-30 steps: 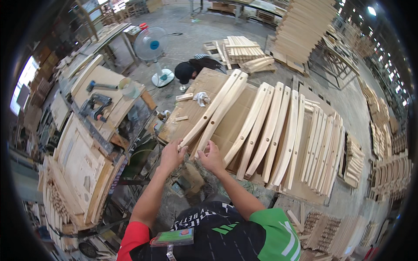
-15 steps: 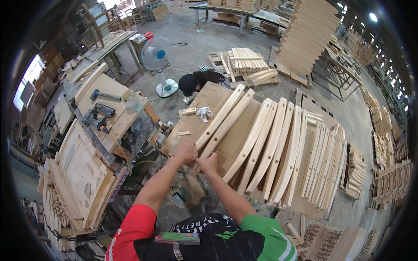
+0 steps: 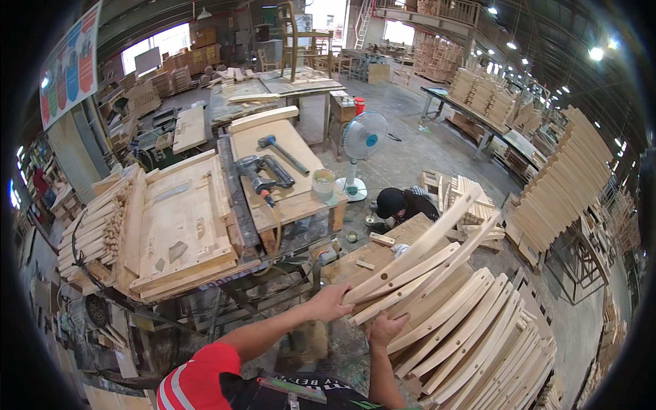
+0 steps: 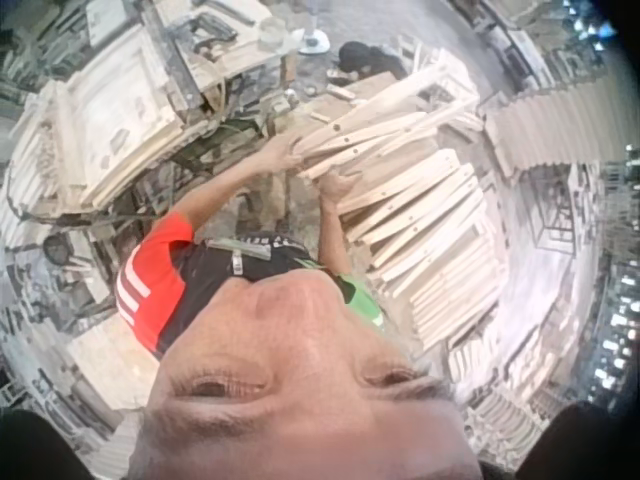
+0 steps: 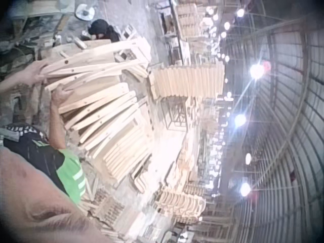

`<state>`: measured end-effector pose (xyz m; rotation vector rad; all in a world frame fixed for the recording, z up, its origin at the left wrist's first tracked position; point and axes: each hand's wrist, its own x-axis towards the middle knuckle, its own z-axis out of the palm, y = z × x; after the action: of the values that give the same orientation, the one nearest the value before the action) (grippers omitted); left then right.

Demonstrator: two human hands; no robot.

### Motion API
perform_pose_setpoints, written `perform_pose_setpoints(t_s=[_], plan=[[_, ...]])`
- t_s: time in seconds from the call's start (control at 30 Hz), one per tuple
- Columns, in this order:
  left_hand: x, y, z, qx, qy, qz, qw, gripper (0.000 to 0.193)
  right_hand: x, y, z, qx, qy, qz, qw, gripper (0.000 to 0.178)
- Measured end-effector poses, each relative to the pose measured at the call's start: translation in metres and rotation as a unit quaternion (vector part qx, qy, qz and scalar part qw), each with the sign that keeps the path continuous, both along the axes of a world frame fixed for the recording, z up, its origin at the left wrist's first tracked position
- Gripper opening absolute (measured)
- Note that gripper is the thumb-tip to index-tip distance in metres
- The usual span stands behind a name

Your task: The person assembles wooden chair frames by inserting dowels into pre-drilled holes and securing them with a pneumatic nail gun. The person repeatedly picks up frames, aligns dowels, fastens joints, and stacks completed units in a workshop.

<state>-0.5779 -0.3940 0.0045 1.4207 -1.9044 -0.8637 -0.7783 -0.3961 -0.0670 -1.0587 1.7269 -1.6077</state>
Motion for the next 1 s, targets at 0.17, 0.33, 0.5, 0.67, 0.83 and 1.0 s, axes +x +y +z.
perform_pose_setpoints(t_s=[0.17,0.33,0.5,0.67,0.83,1.0], plan=[[0.079,0.072,0.047,0.022,0.093,0.125,0.988,0.047,0.056,0.009,0.039,-0.120,-0.037,0.134,0.983,0.047],[0.172,0.152,0.060,-0.085,0.100,0.262,0.956,0.040,0.144,0.050,0.067,-0.170,0.031,0.238,0.956,0.038],[0.277,0.248,0.047,-0.107,0.073,0.426,0.895,0.040,0.239,0.093,0.085,-0.210,0.144,0.318,0.913,0.037],[0.352,0.342,0.035,-0.095,0.000,0.527,0.845,0.034,0.317,0.125,0.080,-0.153,0.110,0.434,0.881,0.037],[0.389,0.416,0.023,-0.057,-0.020,0.595,0.801,0.035,0.373,0.138,0.074,-0.132,0.169,0.498,0.840,0.035],[0.412,0.437,0.004,-0.017,-0.018,0.626,0.779,0.038,0.410,0.107,0.062,-0.117,0.232,0.513,0.818,0.032]])
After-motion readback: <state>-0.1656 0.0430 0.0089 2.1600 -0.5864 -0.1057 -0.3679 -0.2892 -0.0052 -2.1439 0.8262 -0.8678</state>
